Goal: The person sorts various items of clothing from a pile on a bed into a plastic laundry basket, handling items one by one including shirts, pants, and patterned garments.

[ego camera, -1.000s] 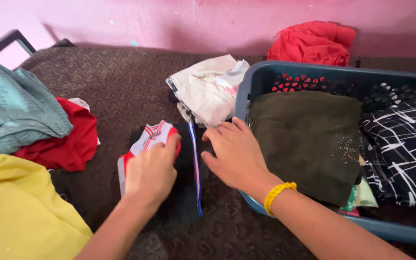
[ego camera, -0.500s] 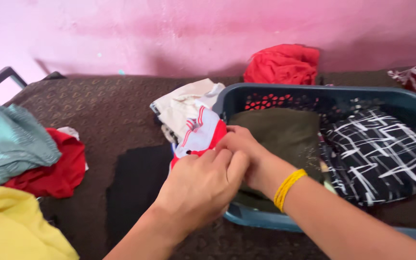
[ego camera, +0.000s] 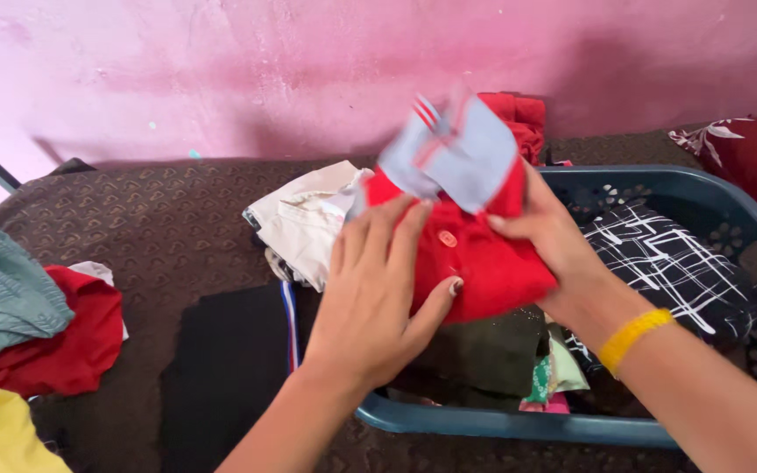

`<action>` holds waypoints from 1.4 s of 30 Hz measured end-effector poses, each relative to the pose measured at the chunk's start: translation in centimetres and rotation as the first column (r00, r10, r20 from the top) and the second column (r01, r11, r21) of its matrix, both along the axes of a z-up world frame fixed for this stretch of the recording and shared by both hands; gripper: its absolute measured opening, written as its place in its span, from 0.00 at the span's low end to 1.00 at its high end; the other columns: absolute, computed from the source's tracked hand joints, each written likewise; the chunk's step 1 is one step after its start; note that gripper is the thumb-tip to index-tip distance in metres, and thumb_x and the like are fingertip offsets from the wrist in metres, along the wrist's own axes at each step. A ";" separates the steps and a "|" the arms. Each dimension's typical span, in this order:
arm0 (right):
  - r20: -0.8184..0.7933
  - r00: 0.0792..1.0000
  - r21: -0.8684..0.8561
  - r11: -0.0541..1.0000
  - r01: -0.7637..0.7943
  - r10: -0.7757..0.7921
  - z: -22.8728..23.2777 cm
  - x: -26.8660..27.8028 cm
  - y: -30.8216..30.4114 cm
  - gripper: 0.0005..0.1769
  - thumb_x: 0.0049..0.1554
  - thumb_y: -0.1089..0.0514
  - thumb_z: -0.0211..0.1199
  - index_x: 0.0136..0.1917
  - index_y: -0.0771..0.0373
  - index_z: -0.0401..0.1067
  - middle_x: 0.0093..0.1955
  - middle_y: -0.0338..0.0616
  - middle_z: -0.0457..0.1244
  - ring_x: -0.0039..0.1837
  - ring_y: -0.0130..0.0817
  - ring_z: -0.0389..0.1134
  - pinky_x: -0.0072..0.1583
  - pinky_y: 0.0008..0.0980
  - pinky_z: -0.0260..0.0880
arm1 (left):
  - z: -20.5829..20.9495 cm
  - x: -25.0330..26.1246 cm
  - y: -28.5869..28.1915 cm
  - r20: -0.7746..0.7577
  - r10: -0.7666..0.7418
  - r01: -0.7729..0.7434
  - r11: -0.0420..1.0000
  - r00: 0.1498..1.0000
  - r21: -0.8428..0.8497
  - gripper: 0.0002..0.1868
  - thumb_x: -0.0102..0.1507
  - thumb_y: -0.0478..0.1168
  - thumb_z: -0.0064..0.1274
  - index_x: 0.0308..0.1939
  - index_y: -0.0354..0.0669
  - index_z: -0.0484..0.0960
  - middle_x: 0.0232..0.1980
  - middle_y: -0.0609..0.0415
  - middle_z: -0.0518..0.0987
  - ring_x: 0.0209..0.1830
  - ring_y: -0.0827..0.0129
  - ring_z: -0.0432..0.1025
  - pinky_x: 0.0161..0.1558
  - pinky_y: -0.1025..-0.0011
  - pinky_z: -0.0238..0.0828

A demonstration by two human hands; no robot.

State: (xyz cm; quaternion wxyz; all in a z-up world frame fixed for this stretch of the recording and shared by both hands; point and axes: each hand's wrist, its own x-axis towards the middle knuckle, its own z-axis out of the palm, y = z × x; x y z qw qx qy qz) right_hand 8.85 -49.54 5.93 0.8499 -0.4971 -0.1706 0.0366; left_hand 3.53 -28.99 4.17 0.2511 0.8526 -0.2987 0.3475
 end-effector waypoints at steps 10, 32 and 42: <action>0.622 0.646 -0.777 -0.252 0.576 -0.442 -11.2 -0.8 -6.2 0.45 0.49 0.58 0.67 0.77 0.63 0.54 0.72 0.59 0.55 0.71 0.57 0.57 0.66 0.50 0.61 | -6.7 3.1 -3.8 -0.436 0.319 -0.029 0.833 0.842 0.552 0.59 0.48 0.48 0.66 0.77 0.43 0.49 0.81 0.39 0.47 0.81 0.43 0.38 0.74 0.42 0.29; 0.535 0.833 -0.724 -0.432 0.537 0.140 -15.7 3.4 -2.0 0.36 0.62 0.39 0.44 0.81 0.42 0.50 0.84 0.50 0.44 0.80 0.47 0.43 0.69 0.78 0.38 | -10.3 7.3 -6.6 -0.544 0.545 0.091 0.648 0.638 0.756 0.63 0.53 0.61 0.55 0.80 0.44 0.34 0.85 0.52 0.29 0.83 0.51 0.30 0.75 0.39 0.32; 0.735 0.677 -0.653 -0.216 0.726 0.050 -11.7 0.2 1.5 0.31 0.56 0.46 0.58 0.70 0.57 0.63 0.73 0.55 0.56 0.74 0.51 0.55 0.70 0.64 0.51 | -5.8 3.1 -1.3 -0.631 0.333 0.047 0.861 0.700 0.507 0.23 0.61 0.43 0.53 0.59 0.42 0.76 0.60 0.44 0.78 0.60 0.51 0.75 0.56 0.53 0.73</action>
